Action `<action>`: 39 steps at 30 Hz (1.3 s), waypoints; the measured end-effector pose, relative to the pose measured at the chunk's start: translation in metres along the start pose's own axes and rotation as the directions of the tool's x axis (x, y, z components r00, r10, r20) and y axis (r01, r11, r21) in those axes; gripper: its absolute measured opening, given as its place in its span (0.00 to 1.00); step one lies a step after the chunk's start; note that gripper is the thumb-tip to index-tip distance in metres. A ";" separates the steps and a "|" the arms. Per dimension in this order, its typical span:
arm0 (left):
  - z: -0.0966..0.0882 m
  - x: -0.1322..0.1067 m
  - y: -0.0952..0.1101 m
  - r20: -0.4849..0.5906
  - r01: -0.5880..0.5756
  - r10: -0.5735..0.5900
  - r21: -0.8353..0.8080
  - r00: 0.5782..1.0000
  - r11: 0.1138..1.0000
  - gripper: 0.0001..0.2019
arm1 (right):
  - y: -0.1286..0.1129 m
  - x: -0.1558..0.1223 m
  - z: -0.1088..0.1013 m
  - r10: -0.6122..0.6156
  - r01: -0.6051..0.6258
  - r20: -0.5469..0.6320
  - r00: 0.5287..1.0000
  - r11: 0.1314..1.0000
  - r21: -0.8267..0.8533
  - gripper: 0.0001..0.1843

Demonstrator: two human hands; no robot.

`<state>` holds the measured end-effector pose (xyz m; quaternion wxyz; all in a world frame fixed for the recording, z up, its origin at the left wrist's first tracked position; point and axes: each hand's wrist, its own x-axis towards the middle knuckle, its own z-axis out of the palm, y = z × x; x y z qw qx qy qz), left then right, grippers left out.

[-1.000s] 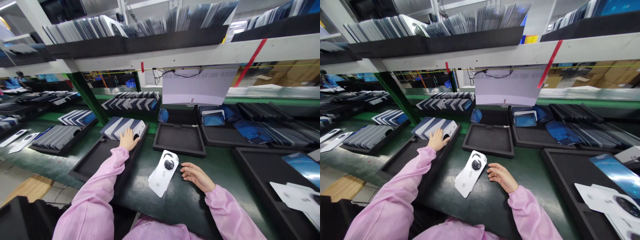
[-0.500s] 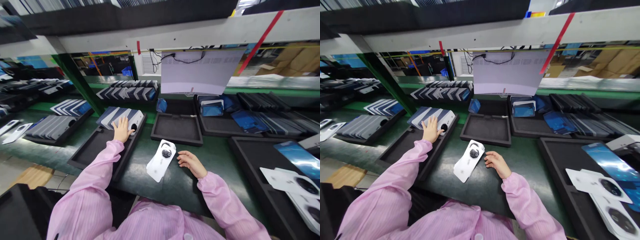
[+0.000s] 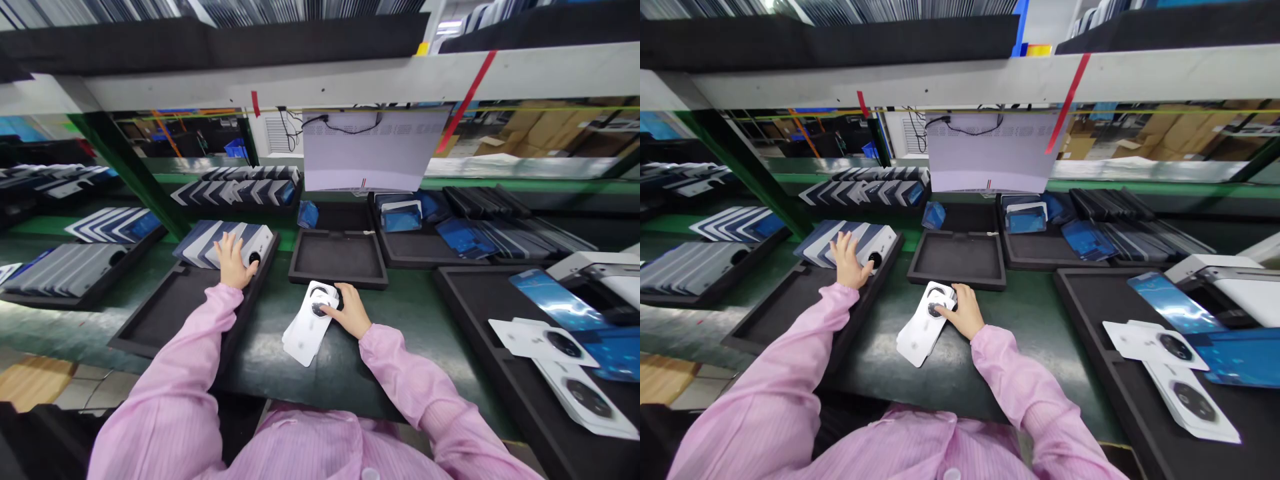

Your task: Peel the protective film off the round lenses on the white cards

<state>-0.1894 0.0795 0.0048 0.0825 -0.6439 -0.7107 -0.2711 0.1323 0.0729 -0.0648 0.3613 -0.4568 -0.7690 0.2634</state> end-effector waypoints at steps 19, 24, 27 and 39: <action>0.049 -0.131 0.154 0.208 -0.074 0.149 -0.332 0.967 0.940 0.38 | -0.010 0.013 -0.014 0.063 -0.060 0.071 0.995 0.997 -0.039 0.17; 0.040 -0.120 0.153 0.114 -0.142 0.193 -0.348 0.975 0.927 0.46 | -0.030 0.013 -0.033 0.101 -0.106 0.052 0.994 0.989 0.105 0.17; 0.030 -0.111 0.152 0.089 -0.172 0.227 -0.409 0.970 0.896 0.47 | -0.043 0.014 -0.047 0.070 -0.088 0.077 0.995 0.960 0.266 0.17; -0.014 -0.082 0.137 0.086 -0.251 0.458 -0.740 0.885 0.623 0.50 | -0.090 0.008 -0.076 -0.313 0.120 0.339 0.887 0.866 0.486 0.50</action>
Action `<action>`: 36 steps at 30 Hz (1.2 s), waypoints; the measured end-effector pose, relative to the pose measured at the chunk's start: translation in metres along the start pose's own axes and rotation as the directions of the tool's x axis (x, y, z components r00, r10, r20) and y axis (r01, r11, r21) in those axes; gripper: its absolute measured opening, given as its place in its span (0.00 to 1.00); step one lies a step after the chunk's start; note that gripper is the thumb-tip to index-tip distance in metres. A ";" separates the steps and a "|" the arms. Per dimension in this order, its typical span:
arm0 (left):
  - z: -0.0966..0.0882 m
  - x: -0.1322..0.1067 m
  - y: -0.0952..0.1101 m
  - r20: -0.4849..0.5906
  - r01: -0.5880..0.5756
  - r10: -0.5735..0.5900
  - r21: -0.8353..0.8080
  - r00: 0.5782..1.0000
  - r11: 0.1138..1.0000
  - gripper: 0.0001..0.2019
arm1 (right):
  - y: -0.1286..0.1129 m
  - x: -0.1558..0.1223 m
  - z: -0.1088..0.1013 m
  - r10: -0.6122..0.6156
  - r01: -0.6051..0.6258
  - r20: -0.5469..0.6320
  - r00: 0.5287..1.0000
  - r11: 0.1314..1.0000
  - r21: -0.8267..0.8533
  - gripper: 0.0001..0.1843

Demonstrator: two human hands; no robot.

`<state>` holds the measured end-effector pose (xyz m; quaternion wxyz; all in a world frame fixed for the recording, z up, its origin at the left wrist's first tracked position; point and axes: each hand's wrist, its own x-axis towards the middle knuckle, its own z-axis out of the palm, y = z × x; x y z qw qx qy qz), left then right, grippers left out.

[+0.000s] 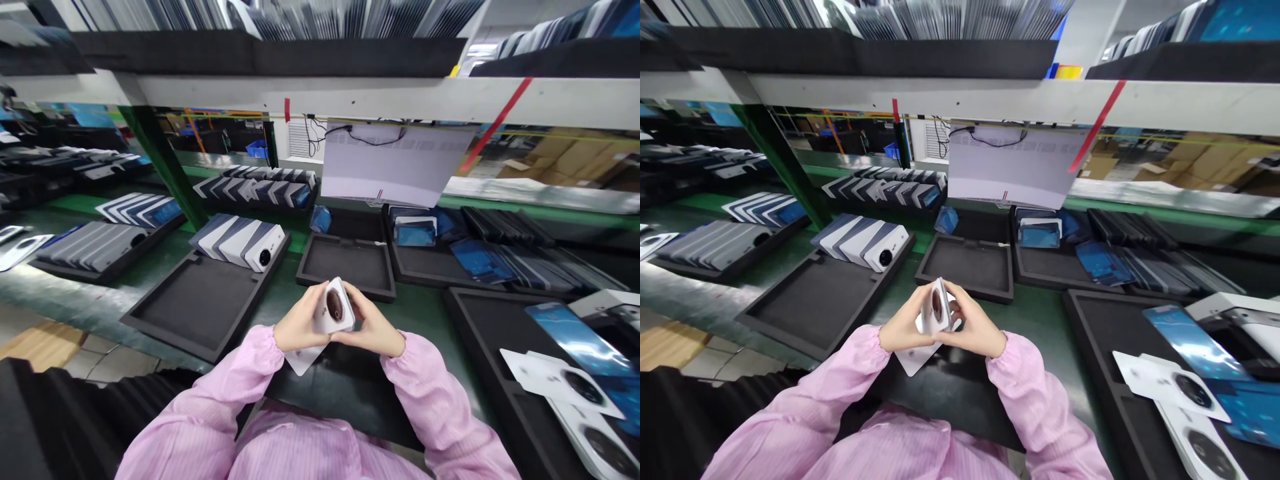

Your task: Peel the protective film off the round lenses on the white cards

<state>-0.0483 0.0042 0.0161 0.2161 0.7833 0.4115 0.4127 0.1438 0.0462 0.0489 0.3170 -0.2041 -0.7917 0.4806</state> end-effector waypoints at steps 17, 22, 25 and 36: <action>-0.118 -0.017 -0.061 -0.346 0.448 -0.483 -0.181 0.804 0.876 0.37 | 0.057 0.162 0.035 -0.512 0.510 0.217 0.831 0.545 -0.666 0.41; -0.123 -0.011 -0.079 -0.229 0.492 -0.646 -0.481 0.728 0.726 0.29 | 0.100 0.187 0.073 -0.579 0.498 0.111 0.807 0.568 -0.656 0.36; -0.110 -0.004 -0.084 -0.094 0.511 -0.634 -0.508 0.768 0.694 0.30 | 0.113 0.173 0.092 -0.621 0.483 0.033 0.783 0.574 -0.662 0.37; -0.155 0.056 -0.104 -0.322 0.688 -0.628 0.116 0.709 0.717 0.17 | 0.090 0.128 0.062 -0.379 0.255 -0.071 0.923 0.739 -0.623 0.31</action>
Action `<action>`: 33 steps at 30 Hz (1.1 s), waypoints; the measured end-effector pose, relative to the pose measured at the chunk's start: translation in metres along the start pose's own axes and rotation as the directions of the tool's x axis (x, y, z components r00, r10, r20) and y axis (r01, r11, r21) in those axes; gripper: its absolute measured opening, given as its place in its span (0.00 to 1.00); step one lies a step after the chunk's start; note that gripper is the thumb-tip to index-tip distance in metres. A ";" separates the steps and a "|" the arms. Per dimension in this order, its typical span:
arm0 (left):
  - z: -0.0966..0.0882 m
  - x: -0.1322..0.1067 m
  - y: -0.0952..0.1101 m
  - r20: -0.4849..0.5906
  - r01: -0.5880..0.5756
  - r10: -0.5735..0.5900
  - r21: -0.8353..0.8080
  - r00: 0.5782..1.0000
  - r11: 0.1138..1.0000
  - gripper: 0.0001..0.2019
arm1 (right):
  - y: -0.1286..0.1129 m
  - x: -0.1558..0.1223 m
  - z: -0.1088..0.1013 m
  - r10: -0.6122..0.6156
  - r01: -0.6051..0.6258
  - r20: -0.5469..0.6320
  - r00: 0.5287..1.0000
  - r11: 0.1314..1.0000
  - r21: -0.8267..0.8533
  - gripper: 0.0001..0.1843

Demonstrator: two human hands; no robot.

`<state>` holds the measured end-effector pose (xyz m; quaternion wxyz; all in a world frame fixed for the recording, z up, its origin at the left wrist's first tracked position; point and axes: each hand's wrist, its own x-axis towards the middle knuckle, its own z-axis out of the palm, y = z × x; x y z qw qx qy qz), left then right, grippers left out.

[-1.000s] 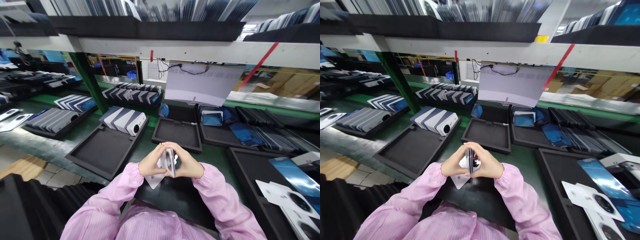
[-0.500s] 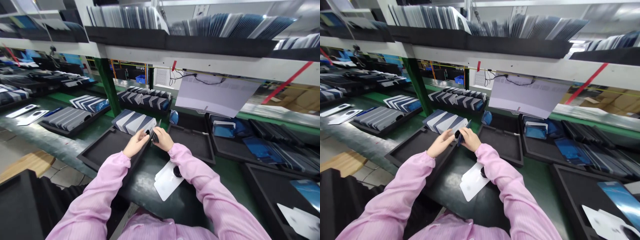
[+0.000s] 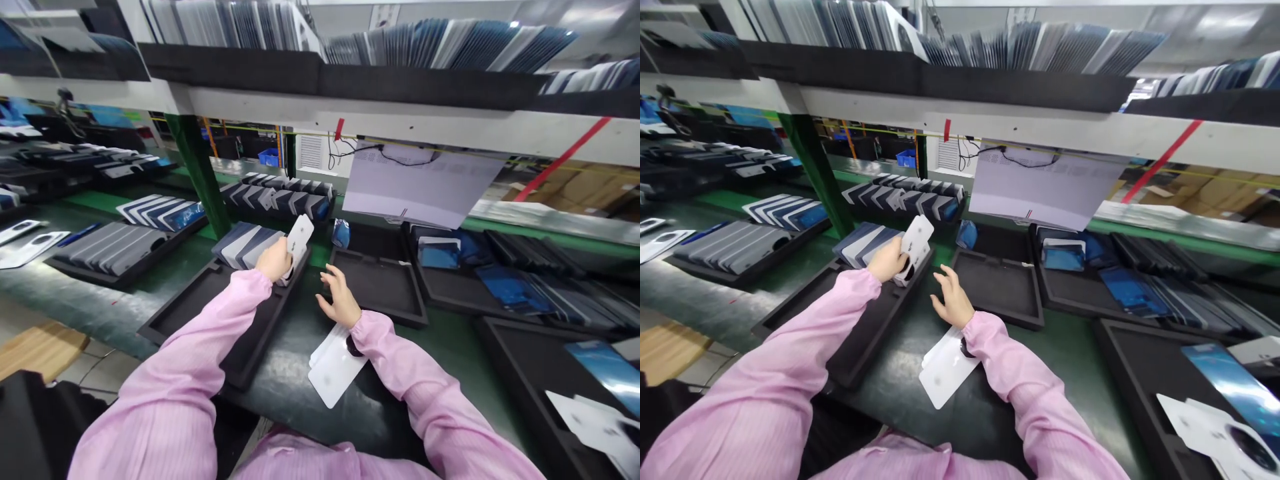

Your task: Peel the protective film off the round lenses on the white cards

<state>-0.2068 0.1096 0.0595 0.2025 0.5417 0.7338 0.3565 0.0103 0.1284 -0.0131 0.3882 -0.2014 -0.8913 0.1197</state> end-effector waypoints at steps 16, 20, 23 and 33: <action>0.044 0.016 -0.003 0.067 -0.167 0.165 0.663 0.984 0.730 0.23 | -0.003 -0.066 -0.060 0.223 -0.239 0.130 0.966 0.963 0.126 0.25; 0.040 0.021 -0.011 0.069 -0.176 0.175 0.662 0.982 0.728 0.22 | -0.003 -0.075 -0.070 0.237 -0.255 0.126 0.963 0.955 0.151 0.22; 0.037 0.024 -0.009 0.041 -0.169 0.184 0.629 0.982 0.759 0.20 | -0.001 -0.077 -0.077 0.232 -0.247 0.107 0.967 0.956 0.155 0.22; 0.030 -0.051 0.069 0.054 -0.417 0.435 0.410 0.899 0.811 0.16 | -0.024 -0.066 -0.088 0.490 -0.518 0.268 0.829 0.492 0.700 0.30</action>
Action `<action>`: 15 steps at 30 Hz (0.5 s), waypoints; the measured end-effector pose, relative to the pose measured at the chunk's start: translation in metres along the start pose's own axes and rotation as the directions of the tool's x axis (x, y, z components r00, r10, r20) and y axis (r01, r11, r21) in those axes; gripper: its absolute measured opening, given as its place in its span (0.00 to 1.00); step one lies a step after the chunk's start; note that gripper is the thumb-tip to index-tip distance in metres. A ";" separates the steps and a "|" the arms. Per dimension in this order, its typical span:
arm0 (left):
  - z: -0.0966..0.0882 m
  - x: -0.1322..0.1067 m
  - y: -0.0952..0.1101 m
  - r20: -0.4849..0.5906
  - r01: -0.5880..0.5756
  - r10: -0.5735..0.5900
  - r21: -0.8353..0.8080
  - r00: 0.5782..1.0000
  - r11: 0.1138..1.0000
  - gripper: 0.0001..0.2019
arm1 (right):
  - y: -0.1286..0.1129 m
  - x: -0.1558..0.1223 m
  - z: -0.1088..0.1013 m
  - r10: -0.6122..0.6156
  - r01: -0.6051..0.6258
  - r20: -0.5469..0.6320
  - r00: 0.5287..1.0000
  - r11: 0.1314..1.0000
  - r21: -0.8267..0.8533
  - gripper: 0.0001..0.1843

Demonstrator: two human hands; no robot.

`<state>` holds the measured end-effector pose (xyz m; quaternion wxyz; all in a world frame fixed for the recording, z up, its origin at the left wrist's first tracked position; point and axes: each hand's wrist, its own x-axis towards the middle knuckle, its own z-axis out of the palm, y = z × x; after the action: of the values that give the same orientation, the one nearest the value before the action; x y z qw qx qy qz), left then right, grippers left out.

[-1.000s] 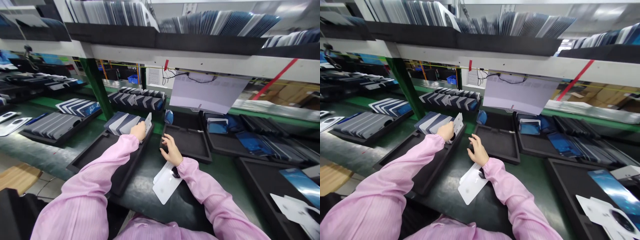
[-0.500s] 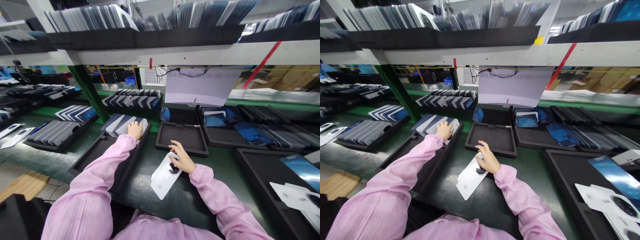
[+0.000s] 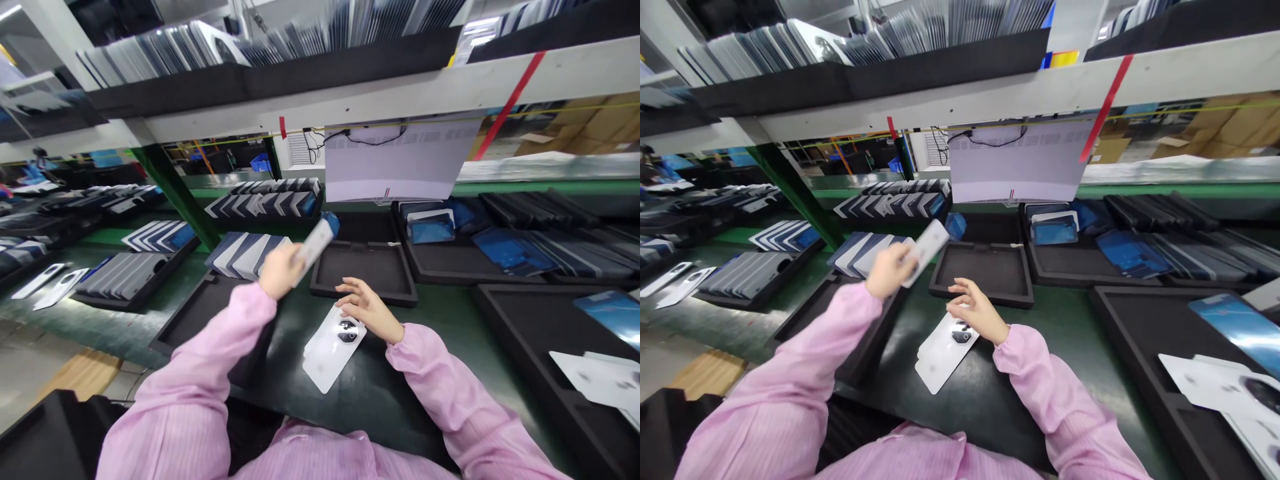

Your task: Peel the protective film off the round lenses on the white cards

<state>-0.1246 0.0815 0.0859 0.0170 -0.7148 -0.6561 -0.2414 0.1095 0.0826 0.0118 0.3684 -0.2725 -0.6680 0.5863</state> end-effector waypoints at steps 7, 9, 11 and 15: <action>0.046 -0.083 0.047 0.067 -0.143 0.186 -0.410 0.980 0.901 0.13 | -0.008 -0.004 0.022 0.391 -0.384 0.051 0.919 0.858 0.342 0.23; 0.059 -0.086 0.039 0.109 -0.091 0.156 -0.453 0.982 0.887 0.12 | -0.002 -0.005 0.027 0.423 -0.433 0.099 0.901 0.849 0.303 0.24; 0.072 -0.088 0.034 0.162 -0.077 0.167 -0.452 0.973 0.889 0.09 | 0.009 -0.006 0.033 0.439 -0.451 0.104 0.893 0.874 0.182 0.26; 0.079 -0.091 0.026 0.239 -0.016 0.136 -0.444 0.961 0.896 0.07 | 0.036 -0.006 0.038 0.380 -0.375 0.041 0.924 0.923 -0.086 0.26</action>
<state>-0.0760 0.0202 -0.0097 -0.2223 -0.7513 -0.5524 -0.2844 0.0798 0.0611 -0.0263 0.2189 -0.3931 -0.6351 0.6279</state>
